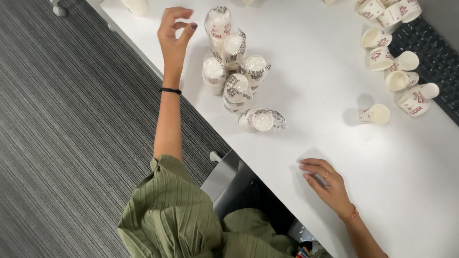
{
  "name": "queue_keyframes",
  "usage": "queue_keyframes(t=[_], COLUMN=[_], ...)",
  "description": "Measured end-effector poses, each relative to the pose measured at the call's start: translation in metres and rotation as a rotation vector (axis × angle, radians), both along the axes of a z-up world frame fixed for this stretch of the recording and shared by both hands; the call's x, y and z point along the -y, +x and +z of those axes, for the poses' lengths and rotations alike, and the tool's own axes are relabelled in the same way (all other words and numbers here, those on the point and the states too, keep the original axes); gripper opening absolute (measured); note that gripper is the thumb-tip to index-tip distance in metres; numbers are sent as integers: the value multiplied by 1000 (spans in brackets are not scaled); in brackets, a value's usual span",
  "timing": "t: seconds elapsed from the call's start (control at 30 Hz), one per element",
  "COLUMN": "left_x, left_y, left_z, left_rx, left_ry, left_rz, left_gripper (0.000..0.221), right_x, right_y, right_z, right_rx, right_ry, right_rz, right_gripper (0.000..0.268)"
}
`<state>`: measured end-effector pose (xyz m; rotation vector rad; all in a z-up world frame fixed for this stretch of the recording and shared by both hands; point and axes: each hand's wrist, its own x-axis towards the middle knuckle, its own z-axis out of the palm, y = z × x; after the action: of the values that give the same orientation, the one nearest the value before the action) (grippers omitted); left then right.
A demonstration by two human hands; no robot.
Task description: Stack paper cups and place them into plastic sleeves for packaging.
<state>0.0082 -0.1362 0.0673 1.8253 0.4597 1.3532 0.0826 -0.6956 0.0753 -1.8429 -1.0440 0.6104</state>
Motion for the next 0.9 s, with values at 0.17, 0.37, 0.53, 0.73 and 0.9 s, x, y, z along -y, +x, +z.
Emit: queue_keyframes(t=[0.17,0.37,0.53,0.73,0.9], left_x=[0,0,-17,-63,-79], left_y=[12,19,1,-40,-45], left_z=[13,-2,-11,-22,-17], left_rx=[-46,-319,-320,-301,-167], left_ry=[-68,-9,40,28,287], left_rz=[-628,-824,-450,249,482], left_gripper=[57,84,69,55,76], right_x=[-2,-4,-4,-3,-2], right_y=[-2,-6,-8,-9,-10], right_z=[3,6,6,5,2], right_rx=[55,59,72,88,79], right_ry=[25,33,6,35,38], right_rz=[14,14,-10,-2,-2], right_gripper=[25,25,23,24,23])
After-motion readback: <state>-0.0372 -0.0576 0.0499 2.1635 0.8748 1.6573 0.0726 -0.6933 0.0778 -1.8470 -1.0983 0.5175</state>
